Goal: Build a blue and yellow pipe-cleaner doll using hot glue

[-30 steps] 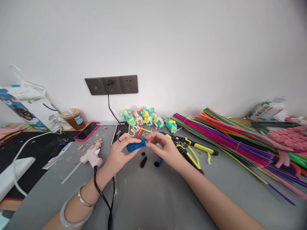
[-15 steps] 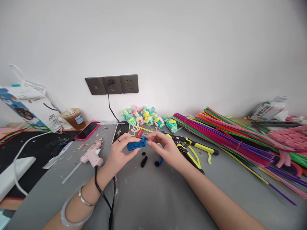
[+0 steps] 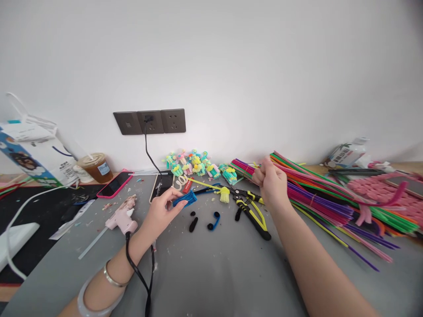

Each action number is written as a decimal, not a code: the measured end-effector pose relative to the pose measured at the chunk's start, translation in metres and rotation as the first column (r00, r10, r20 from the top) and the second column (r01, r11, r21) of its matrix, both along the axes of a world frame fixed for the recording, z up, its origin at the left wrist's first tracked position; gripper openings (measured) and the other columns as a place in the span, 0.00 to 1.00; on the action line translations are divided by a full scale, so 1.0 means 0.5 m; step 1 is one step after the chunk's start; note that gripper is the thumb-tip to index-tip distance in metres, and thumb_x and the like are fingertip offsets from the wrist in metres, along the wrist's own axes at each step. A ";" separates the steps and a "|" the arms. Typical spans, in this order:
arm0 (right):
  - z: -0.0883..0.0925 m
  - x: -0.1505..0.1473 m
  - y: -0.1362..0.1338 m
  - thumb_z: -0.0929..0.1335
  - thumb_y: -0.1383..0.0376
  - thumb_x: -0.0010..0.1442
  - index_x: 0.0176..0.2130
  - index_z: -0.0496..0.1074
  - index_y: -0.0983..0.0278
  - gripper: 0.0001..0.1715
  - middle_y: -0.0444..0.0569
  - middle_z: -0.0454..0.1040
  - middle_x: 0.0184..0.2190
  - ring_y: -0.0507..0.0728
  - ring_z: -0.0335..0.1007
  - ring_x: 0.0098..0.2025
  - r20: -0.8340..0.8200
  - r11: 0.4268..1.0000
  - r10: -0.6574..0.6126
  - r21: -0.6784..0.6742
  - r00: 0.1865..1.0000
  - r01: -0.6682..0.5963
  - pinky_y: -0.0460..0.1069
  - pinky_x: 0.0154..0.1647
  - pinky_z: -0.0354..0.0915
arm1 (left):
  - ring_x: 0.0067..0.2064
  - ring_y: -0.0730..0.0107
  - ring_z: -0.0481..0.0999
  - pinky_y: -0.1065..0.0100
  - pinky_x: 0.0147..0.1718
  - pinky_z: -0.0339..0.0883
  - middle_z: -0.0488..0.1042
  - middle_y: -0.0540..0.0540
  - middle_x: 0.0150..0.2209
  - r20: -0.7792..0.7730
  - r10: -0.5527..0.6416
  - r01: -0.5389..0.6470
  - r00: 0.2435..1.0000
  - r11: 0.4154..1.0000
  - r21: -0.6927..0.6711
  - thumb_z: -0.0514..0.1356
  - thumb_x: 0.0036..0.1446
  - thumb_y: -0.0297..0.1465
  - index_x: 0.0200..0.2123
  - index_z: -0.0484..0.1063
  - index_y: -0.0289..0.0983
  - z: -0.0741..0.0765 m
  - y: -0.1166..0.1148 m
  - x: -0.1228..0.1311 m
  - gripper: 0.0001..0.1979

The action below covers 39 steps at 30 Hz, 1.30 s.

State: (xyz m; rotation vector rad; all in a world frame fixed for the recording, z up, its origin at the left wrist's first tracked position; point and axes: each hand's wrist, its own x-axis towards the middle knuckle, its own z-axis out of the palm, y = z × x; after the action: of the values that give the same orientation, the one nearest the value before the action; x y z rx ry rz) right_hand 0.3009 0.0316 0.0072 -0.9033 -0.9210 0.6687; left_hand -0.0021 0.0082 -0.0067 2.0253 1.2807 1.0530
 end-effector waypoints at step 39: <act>-0.038 0.003 0.028 0.79 0.49 0.38 0.35 0.70 0.62 0.31 0.40 0.70 0.22 0.52 0.67 0.25 0.252 0.936 0.280 -0.285 0.926 -0.206 0.49 0.30 0.63 | 0.34 0.66 0.76 0.70 0.28 0.61 0.79 0.48 0.33 -0.075 -0.012 0.013 0.997 1.000 0.006 0.58 0.61 0.42 0.36 0.70 0.39 -0.023 0.013 -0.014 0.12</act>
State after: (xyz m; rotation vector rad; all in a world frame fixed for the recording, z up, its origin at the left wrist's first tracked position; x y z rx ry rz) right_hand 0.3023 0.0456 -0.0117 -1.1458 -1.2448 0.9001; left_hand -0.0092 0.0148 -0.0180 2.0932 1.3019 0.9850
